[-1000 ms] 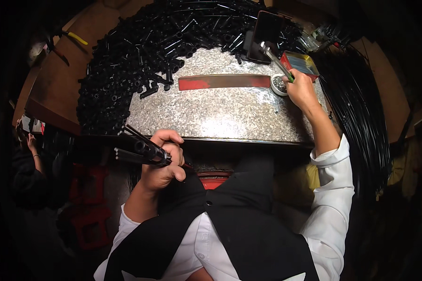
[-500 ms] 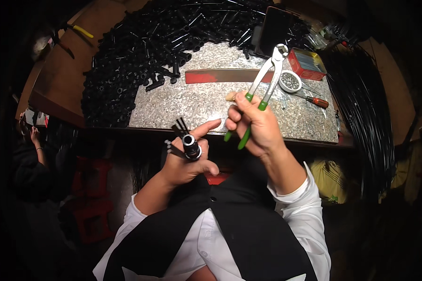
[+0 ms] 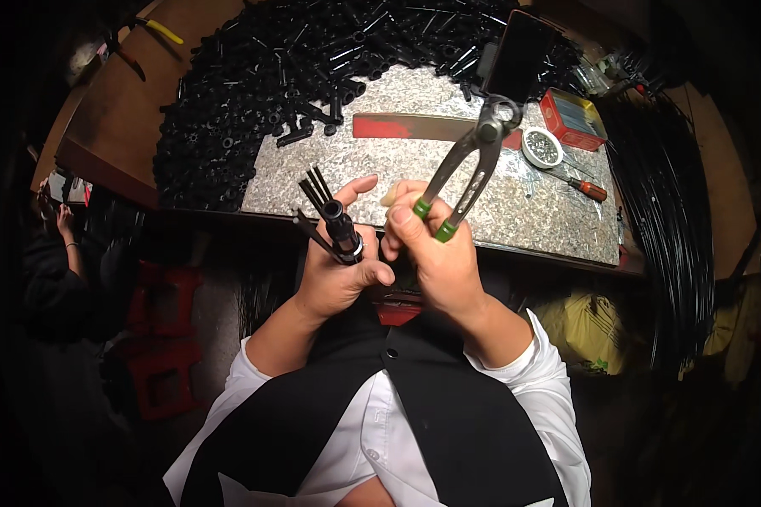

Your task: Assembling small black plastic parts into finished components using manual pliers and crimping tools.

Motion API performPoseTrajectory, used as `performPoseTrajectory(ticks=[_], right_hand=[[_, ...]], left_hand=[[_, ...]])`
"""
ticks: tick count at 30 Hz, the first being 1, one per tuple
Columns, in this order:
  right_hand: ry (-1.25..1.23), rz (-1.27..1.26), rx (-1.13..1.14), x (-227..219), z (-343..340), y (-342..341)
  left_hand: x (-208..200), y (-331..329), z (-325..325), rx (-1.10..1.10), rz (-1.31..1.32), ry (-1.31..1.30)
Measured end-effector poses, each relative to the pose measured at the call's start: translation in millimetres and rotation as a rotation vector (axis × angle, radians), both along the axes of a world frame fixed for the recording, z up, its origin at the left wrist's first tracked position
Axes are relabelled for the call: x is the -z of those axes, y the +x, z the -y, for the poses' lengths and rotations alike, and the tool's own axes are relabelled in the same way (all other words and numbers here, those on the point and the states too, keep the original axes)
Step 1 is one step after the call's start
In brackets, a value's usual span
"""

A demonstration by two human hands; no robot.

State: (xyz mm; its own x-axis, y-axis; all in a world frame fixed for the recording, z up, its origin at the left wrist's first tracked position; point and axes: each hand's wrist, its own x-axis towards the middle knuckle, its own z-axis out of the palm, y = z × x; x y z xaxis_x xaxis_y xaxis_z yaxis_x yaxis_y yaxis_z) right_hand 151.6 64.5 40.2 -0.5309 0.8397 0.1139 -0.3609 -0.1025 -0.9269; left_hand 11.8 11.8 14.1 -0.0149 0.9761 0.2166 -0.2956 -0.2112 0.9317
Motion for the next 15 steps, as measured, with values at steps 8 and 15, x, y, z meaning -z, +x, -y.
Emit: performPoseTrajectory(ticks=[8,15], right_hand=[[0.05,0.021,-0.067,2.2,11.8,-1.1],[0.123,0.095,-0.033,-1.1,13.4,-7.0]], left_hand=[[-14.3,2.3,-1.7,-0.036,0.024,0.015],[1.7,-0.4,-3.1,0.031,0.074,0.02]])
